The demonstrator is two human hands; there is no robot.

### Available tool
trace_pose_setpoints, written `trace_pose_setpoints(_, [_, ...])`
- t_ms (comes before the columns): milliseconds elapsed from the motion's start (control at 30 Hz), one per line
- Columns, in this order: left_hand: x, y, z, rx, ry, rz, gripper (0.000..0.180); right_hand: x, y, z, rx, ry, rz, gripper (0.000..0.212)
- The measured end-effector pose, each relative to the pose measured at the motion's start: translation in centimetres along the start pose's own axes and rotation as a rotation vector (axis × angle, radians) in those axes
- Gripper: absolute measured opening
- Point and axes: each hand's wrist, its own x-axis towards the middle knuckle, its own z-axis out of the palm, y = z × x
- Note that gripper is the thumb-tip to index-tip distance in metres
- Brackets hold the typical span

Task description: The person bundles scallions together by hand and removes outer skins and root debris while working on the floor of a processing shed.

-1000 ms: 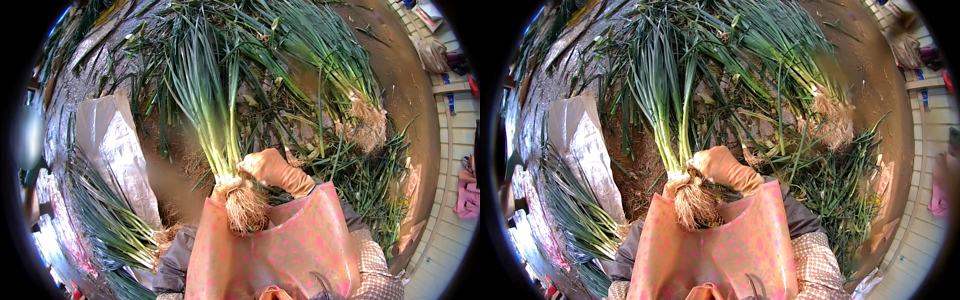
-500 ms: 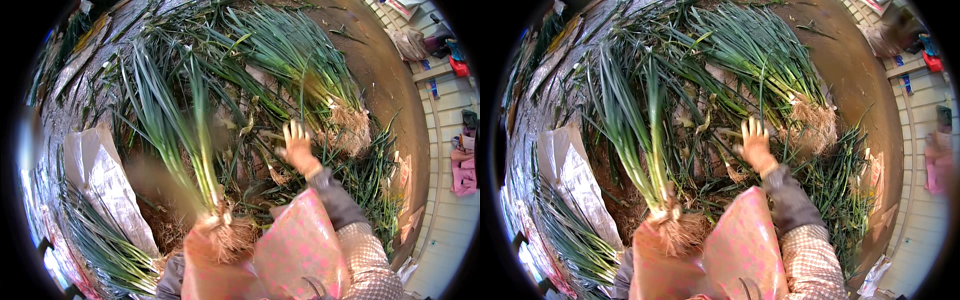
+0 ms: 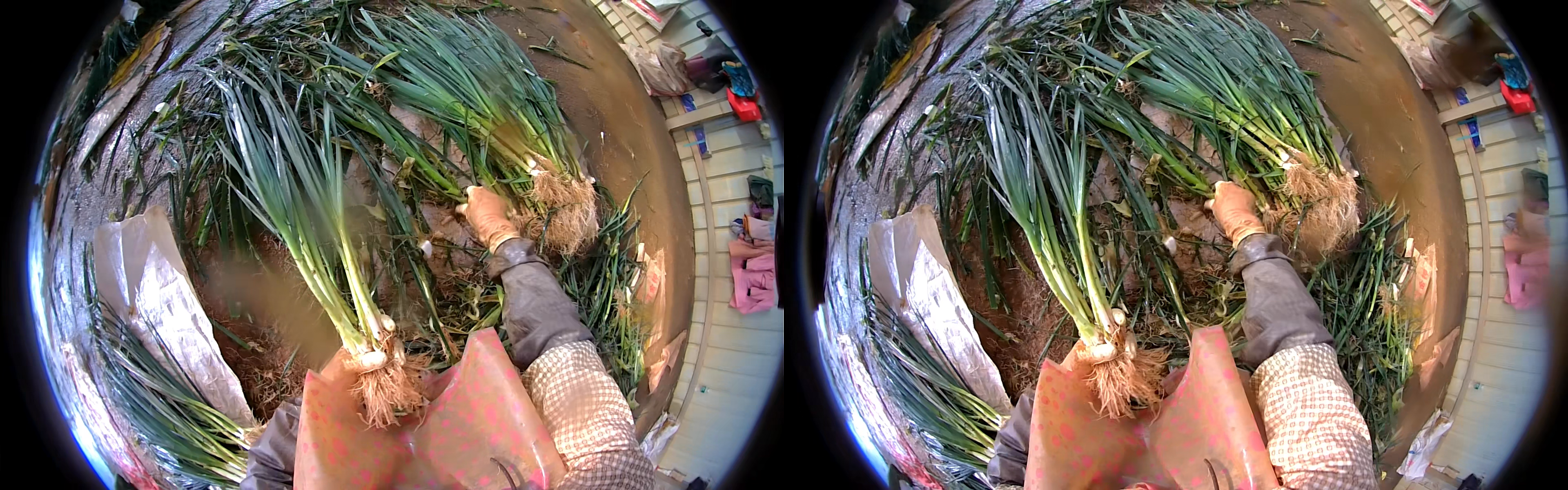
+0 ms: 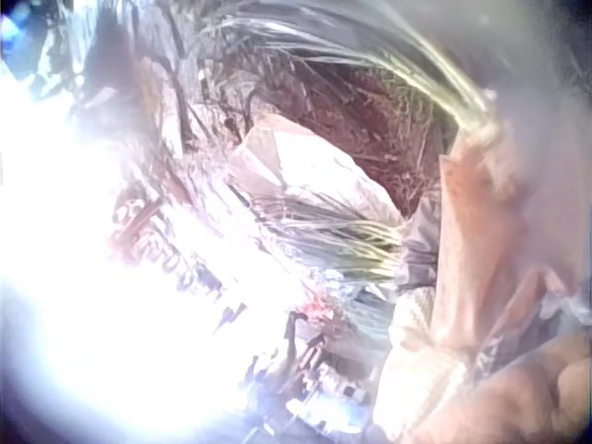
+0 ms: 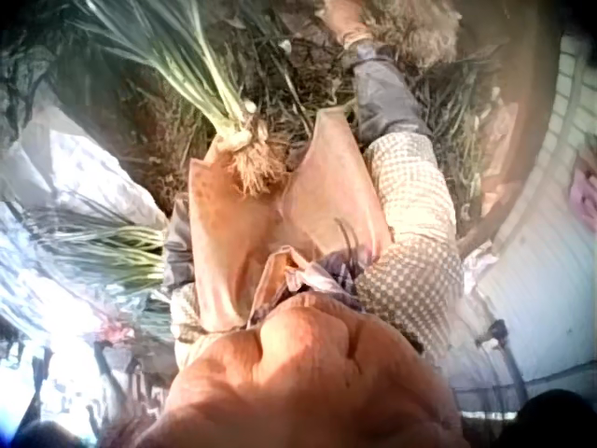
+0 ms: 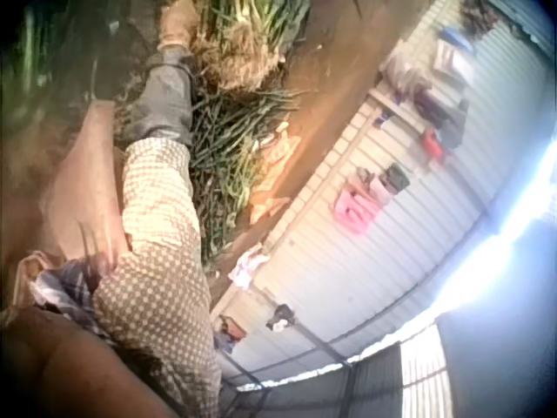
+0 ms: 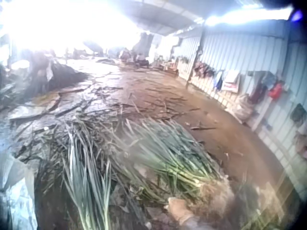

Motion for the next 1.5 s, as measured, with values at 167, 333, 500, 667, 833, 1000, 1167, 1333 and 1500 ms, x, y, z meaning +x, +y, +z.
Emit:
trace_pose_setpoints(167, [-0.9,1.2,0.2,-0.019,0.066,-0.024,0.06,-4.4,-2.6,-2.8,-0.005,0.352,-0.855,0.027])
trace_pose_setpoints(333, [2.8,-0.5,1.3,-0.001,0.083,-0.126,0.05,-9.6,-7.8,-1.1,0.293,0.505,-0.712,0.025])
trace_pose_setpoints(500, [3.1,-1.3,1.2,-0.019,0.179,-0.016,0.037,-13.2,-9.6,0.5,0.287,0.838,-0.735,0.019])
trace_pose_setpoints(667, [0.7,0.4,-0.7,0.075,0.434,0.052,0.033,-20.1,-6.2,-3.0,2.278,-0.42,-0.293,0.019])
trace_pose_setpoints(833, [1.2,-1.1,1.0,-0.112,0.36,0.092,0.04,-17.3,0.2,1.0,1.573,-0.184,-0.048,0.042])
trace_pose_setpoints(1000, [-0.2,-0.9,0.7,0.105,0.241,-0.092,0.041,-13.7,-8.4,2.2,0.953,-0.182,-0.569,0.03])
trace_pose_setpoints(1167, [-6.0,6.4,2.3,0.14,0.1,0.172,0.043,-3.7,-6.2,0.2,0.329,0.309,-0.228,0.043])
trace_pose_setpoints(1333, [-6.7,7.2,-2.9,0.141,0.112,0.331,0.043,-4.9,-15.6,-4.3,0.332,-0.094,-0.092,0.118])
trace_pose_setpoints(1500, [-3.8,4.8,-0.7,0.098,0.222,0.131,0.052,-11.5,-13.9,5.2,0.634,-0.119,-0.505,0.069])
